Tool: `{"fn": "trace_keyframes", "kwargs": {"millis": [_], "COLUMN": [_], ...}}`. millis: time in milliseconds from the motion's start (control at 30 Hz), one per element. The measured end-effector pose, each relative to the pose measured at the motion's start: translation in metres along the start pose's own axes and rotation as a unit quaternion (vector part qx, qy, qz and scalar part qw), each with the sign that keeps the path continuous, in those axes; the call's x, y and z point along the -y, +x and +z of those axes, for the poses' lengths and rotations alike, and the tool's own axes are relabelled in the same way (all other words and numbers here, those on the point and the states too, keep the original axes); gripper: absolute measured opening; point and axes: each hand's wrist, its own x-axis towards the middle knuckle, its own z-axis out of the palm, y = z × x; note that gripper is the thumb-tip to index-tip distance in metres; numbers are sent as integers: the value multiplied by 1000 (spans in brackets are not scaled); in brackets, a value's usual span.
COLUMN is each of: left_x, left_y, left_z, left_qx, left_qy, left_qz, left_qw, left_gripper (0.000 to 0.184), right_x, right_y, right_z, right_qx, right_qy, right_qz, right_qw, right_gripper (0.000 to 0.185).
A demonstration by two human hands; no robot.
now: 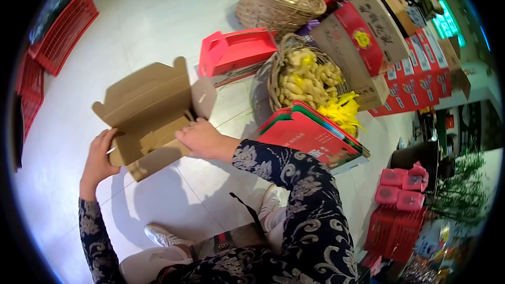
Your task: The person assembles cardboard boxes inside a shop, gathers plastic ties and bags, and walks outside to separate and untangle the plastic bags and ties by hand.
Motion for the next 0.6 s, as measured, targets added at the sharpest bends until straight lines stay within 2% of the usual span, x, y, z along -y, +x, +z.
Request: {"fn": "trace_keyframes", "kwargs": {"millis": [33,67,100,133,167,200,233,300,333,400,433,467,533,600], "left_x": [-1,8,-14,-37,-44,-56,-55,-56,-97,-145,-157,-172,-205,-247], "left_y": [-1,-5,-5,-7,-8,-7,-1,13,26,61,78,92,118,138], "left_z": [-14,-19,-43,-68,-82,-97,-101,-103,-98,-64,-47,-26,15,46], "left_qx": [-23,-122,-167,-204,-296,-399,-456,-522,-509,-417,-344,-274,-203,-168], "left_qy": [-14,37,104,210,240,233,177,61,31,5,34,-3,-18,-61], "left_qz": [4,38,24,-8,16,65,138,270,253,207,220,207,257,330], "left_qw": [1000,991,980,956,924,885,861,807,822,885,912,939,945,927], "left_gripper": [83,82,81,81,81,78,74,68,62,51,48,46,46,43], "right_x": [0,3,5,5,1,-3,-9,-24,-29,-41,-46,-48,-55,-59], "right_y": [-2,-3,-5,-12,-21,-35,-52,-94,-121,-181,-216,-252,-324,-386], "right_z": [-11,-30,-50,-73,-101,-130,-157,-201,-222,-251,-258,-263,-262,-249], "right_qx": [-41,-78,-115,-158,-200,-242,-283,-356,-362,-368,-368,-348,-310,-270], "right_qy": [-20,-37,-53,-61,-75,-101,-125,-187,-210,-248,-264,-273,-282,-275], "right_qz": [3,3,3,19,33,54,76,150,214,330,383,452,573,683], "right_qw": [999,996,992,985,976,963,948,903,883,833,805,775,705,621], "right_gripper": [44,44,44,45,45,45,45,44,43,42,43,43,44,48]}}
